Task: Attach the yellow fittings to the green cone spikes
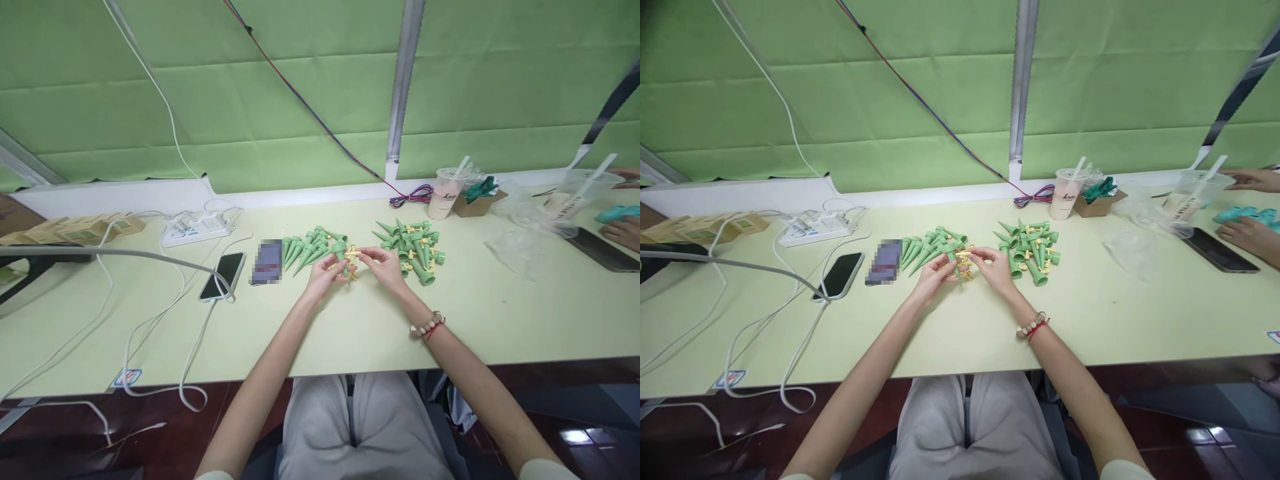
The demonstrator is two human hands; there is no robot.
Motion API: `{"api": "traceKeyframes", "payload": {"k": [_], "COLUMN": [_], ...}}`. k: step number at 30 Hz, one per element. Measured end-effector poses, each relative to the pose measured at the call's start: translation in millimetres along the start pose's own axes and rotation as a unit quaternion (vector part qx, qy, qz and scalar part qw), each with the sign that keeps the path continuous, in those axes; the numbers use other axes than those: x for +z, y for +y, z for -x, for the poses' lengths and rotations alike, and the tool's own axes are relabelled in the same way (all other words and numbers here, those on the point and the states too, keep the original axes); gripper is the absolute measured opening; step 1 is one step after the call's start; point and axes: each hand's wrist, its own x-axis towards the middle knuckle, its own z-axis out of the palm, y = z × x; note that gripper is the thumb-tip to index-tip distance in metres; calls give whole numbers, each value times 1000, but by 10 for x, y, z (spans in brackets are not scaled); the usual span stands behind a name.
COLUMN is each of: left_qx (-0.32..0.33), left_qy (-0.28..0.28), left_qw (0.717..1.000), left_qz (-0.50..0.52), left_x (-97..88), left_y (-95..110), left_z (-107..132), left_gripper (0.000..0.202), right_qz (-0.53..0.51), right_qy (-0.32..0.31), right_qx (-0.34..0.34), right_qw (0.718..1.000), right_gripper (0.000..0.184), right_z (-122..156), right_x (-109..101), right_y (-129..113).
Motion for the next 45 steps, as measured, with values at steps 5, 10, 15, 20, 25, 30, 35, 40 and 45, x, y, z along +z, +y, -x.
{"api": "traceKeyframes", "payload": {"k": [5, 10, 15, 20, 25, 30, 35, 40, 45], "left_qx": [2, 7, 30, 56, 71, 64, 43, 38, 32], "left_qy": [1, 5, 18, 25, 18, 3, -14, -17, -38], "left_qw": [1000, 999, 997, 995, 992, 991, 994, 994, 994], "left_qz": [-18, -51, -74, -76, -99, -115, -101, -102, -92], "left_x": [12, -6, 12, 25, -2, 10, 8, -15, 11], "left_y": [9, -20, -35, -31, -41, -27, -25, -68, -107], "left_z": [10, -2, -2, 2, 13, 23, -10, -23, 5], "left_gripper": [37, 35, 39, 41, 46, 38, 39, 39, 40], "right_qz": [0, 23, 35, 13, -18, -10, 151, 312, 355], "right_qy": [1, 4, 3, -2, -21, -36, -58, -136, -156], "right_qx": [2, -5, 0, 25, 57, 49, -94, -177, -192], "right_qw": [1000, 1000, 999, 1000, 998, 998, 982, 924, 901], "right_gripper": [19, 18, 18, 24, 31, 35, 26, 23, 25], "right_z": [-1, 4, 16, 33, 33, 37, 31, 41, 83], "right_x": [3, -14, -19, 21, 23, 37, 2, -64, -19], "right_y": [-1, -11, 2, 37, 91, 78, -24, -64, -50]}}
